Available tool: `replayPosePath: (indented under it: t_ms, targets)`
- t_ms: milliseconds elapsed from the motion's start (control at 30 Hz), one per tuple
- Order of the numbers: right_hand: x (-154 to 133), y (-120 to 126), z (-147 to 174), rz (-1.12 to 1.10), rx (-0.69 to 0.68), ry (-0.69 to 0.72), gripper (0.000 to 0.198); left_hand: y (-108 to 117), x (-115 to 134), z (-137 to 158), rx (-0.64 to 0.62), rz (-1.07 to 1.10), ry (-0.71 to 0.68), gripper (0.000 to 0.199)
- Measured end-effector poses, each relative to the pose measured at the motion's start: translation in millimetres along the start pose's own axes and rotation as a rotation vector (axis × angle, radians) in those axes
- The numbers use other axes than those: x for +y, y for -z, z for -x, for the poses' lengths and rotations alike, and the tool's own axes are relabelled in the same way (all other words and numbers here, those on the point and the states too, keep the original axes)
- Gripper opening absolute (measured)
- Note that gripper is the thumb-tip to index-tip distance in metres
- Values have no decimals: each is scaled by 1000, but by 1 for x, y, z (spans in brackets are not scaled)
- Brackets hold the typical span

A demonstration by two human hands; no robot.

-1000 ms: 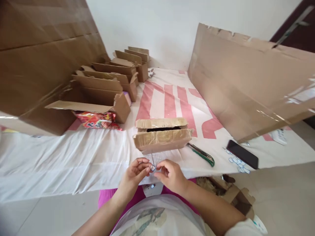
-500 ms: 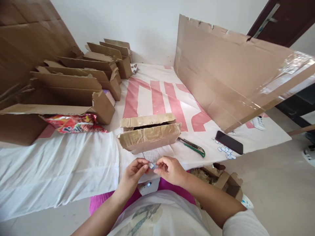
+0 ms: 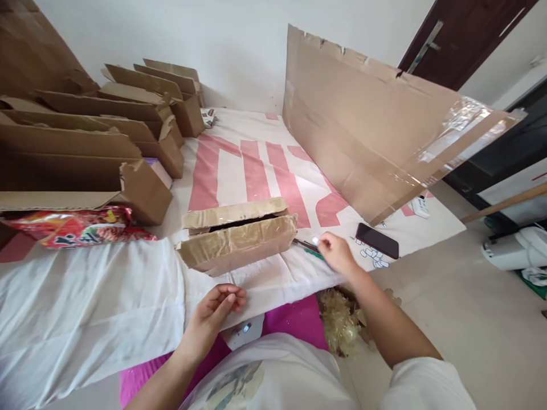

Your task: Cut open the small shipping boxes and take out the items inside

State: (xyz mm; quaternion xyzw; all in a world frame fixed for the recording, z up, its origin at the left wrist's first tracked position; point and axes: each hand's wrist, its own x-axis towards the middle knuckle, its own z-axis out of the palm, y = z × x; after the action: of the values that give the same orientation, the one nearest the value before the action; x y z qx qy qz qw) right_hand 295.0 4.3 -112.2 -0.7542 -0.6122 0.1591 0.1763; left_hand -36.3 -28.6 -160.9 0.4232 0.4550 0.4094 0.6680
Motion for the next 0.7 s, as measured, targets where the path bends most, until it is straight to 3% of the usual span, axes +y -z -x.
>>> replayPosePath:
  t_ms: [133,267,433,533,700]
  targets:
    - [66,53,-19,191,-105,-197,17,-1,1,-2,-12,-7,10,47]
    - [100,68,-17,348,-182,-350,14,-1,2,-2,-13,-16,17,47]
    - [107,62,-16,478,-205,-482,6,1,-1,-2,-33,-31,8,42]
    - [102,63,-18,527,-165,-507,12,-1,-4,2,-29,-38,-15,41]
    - [78,53,-17,502,-60,-364,22,2,3,15,68,-66,-102,41]
